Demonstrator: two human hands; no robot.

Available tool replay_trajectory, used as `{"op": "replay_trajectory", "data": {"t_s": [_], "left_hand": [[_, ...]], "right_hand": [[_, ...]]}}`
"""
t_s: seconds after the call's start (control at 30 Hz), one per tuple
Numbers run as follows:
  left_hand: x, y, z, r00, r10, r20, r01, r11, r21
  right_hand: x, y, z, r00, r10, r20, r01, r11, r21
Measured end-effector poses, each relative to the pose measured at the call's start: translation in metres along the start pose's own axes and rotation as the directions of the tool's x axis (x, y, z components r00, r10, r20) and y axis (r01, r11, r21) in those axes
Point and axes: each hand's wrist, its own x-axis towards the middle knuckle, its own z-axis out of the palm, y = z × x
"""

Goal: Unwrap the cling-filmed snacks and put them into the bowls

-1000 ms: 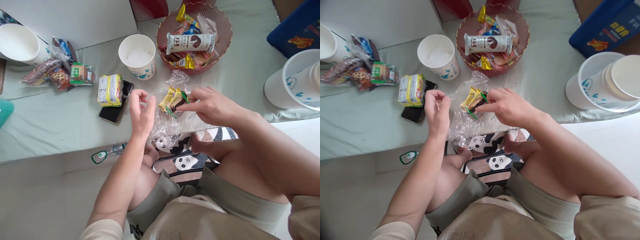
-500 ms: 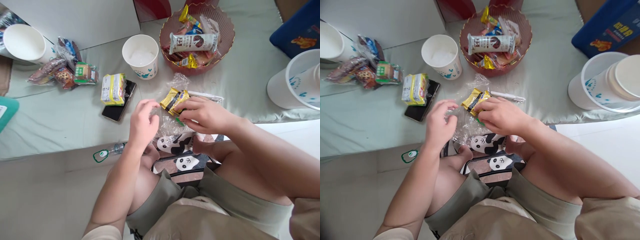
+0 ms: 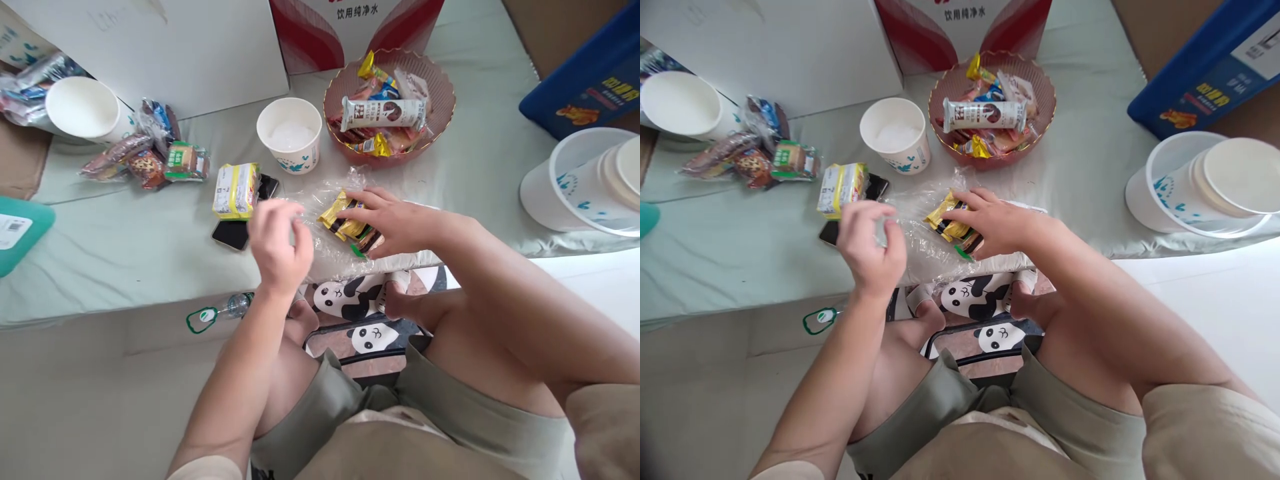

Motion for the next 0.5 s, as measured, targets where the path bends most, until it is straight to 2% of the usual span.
{"op": "replay_trajectory", "data": {"t_s": [0.03, 0.07, 0.13, 0.2, 0.27, 0.33, 0.5], "left_hand": [[-0.003, 0.004, 0.000, 0.993, 0.090, 0.075, -0.090, 0.996, 0.006], [-0.005, 0.008, 0.001, 0.981, 0.108, 0.160, -0.108, 0.994, -0.006], [-0.009, 0.013, 0.006, 0.950, 0.020, 0.311, -0.028, 0.999, 0.023], [-0.009, 0.014, 0.014, 0.908, -0.116, 0.402, 0.074, 0.990, 0.118], [-0.005, 0.013, 0.021, 0.859, -0.215, 0.465, 0.135, 0.971, 0.198], [0.001, 0.011, 0.026, 0.825, -0.240, 0.513, 0.160, 0.968, 0.195], [0.011, 0.009, 0.024, 0.816, -0.160, 0.556, 0.151, 0.987, 0.062]], "right_hand": [[0.000, 0.000, -0.001, 1.000, 0.024, 0.020, -0.024, 1.000, -0.006], [0.001, -0.002, -0.002, 0.999, 0.041, 0.036, -0.041, 0.999, -0.013], [0.003, -0.005, -0.003, 0.997, 0.061, 0.054, -0.059, 0.998, -0.034], [0.005, -0.011, -0.005, 0.995, 0.068, 0.067, -0.065, 0.996, -0.058], [0.006, -0.017, -0.006, 0.994, 0.075, 0.081, -0.069, 0.995, -0.074], [0.007, -0.021, -0.007, 0.993, 0.081, 0.088, -0.073, 0.994, -0.083], [0.005, -0.025, -0.006, 0.993, 0.104, 0.060, -0.097, 0.989, -0.111]]}}
